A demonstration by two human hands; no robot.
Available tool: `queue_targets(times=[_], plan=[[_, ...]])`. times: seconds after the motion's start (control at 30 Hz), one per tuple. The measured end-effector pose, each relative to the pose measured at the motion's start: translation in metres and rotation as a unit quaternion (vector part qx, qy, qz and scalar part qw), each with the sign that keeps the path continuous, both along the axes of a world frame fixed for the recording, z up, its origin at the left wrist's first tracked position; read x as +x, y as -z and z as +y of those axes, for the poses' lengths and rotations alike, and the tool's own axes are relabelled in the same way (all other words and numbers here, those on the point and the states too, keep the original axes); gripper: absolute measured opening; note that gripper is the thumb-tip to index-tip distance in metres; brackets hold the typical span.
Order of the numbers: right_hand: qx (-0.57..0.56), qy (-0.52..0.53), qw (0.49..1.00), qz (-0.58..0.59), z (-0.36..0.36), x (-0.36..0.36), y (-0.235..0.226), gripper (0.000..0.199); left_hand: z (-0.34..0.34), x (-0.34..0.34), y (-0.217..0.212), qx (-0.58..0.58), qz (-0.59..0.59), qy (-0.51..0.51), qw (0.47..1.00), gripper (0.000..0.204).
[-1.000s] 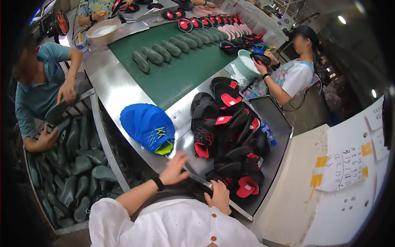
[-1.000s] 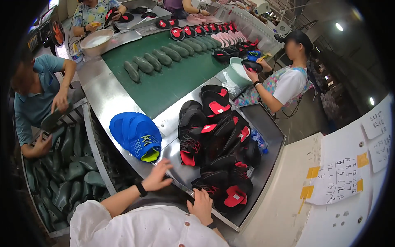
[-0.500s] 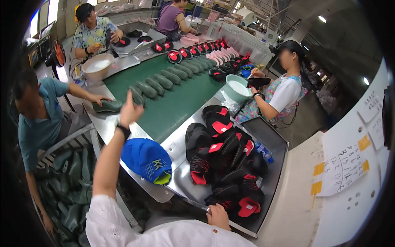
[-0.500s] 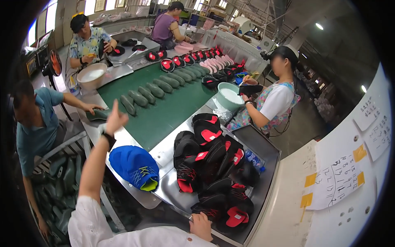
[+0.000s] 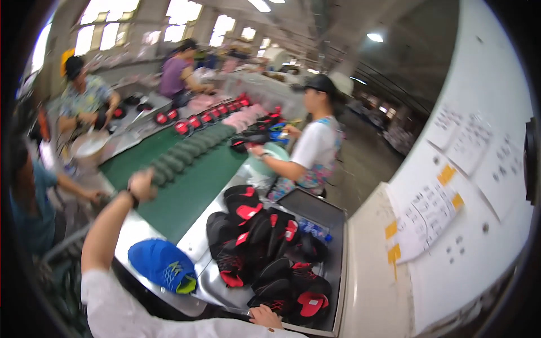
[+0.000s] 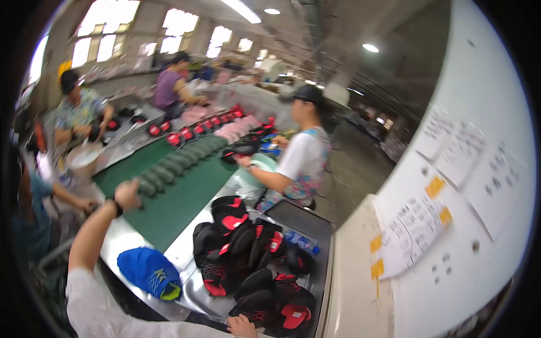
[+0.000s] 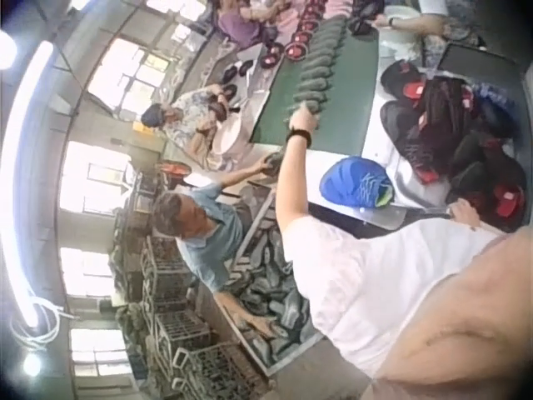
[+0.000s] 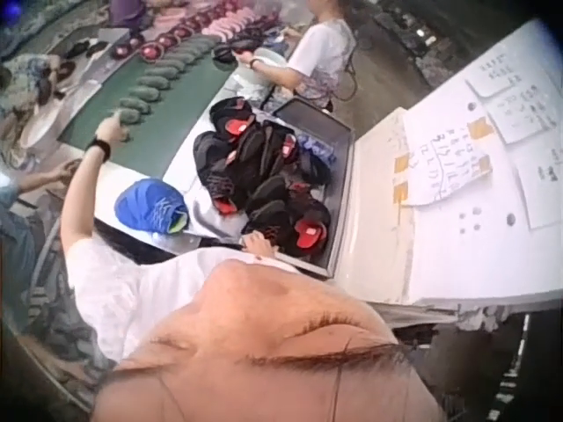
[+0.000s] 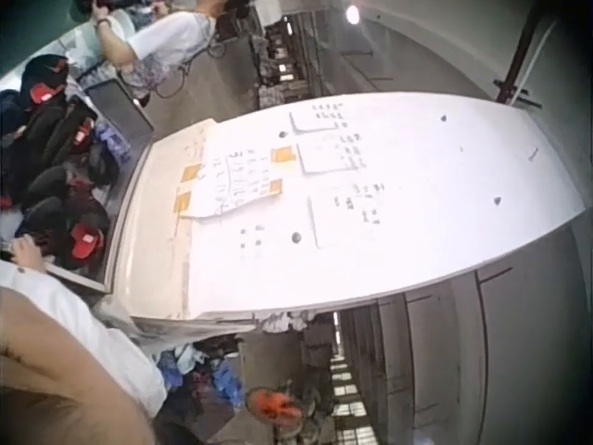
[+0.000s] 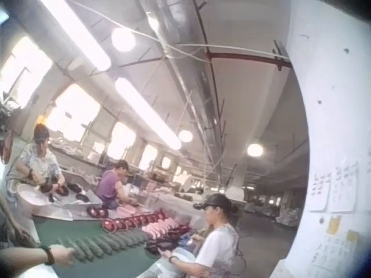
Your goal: The recorder is assembling shoe components on a factory production line.
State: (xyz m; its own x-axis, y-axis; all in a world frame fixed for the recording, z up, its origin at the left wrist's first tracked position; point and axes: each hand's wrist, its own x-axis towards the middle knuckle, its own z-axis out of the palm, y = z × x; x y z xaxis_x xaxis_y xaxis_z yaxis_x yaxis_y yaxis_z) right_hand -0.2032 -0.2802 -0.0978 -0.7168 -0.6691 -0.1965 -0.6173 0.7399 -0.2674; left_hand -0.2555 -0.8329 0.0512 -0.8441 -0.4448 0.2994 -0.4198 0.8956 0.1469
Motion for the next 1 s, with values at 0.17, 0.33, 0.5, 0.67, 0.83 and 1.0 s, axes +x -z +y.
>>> queue_targets(times=[0.17, 0.33, 0.5, 0.67, 0.83, 1.0], plan=[[0.003, -0.065, 0.996, -0.064, 0.003, -0.005, 0.006, 0.037, 0.152, 0.080, 0.096, 0.090, -0.212, 0.223, 0.947, 0.046], [0.003, -0.063, 0.991, -0.115, -0.008, 0.006, -0.040, 0.033, 0.213, 0.136, 0.199, 0.246, -0.115, 0.228, 0.935, 0.050], [0.011, -0.050, 0.989, -0.138, -0.015, 0.005, -0.054, 0.032, 0.278, 0.140, 0.221, 0.569, -0.133, 0.127, 0.802, 0.059], [-0.011, -0.066, 0.989, -0.131, -0.017, 0.002, -0.045, 0.037, 0.266, 0.134, 0.235, 0.556, -0.136, 0.156, 0.805, 0.059], [-0.054, -0.094, 0.987, -0.116, -0.004, -0.003, -0.017, 0.043, 0.266, 0.119, 0.228, 0.531, -0.141, 0.194, 0.813, 0.058], [-0.060, -0.101, 0.986, -0.119, -0.005, 0.001, -0.034, 0.043, 0.264, 0.124, 0.222, 0.507, -0.159, 0.215, 0.819, 0.057]])
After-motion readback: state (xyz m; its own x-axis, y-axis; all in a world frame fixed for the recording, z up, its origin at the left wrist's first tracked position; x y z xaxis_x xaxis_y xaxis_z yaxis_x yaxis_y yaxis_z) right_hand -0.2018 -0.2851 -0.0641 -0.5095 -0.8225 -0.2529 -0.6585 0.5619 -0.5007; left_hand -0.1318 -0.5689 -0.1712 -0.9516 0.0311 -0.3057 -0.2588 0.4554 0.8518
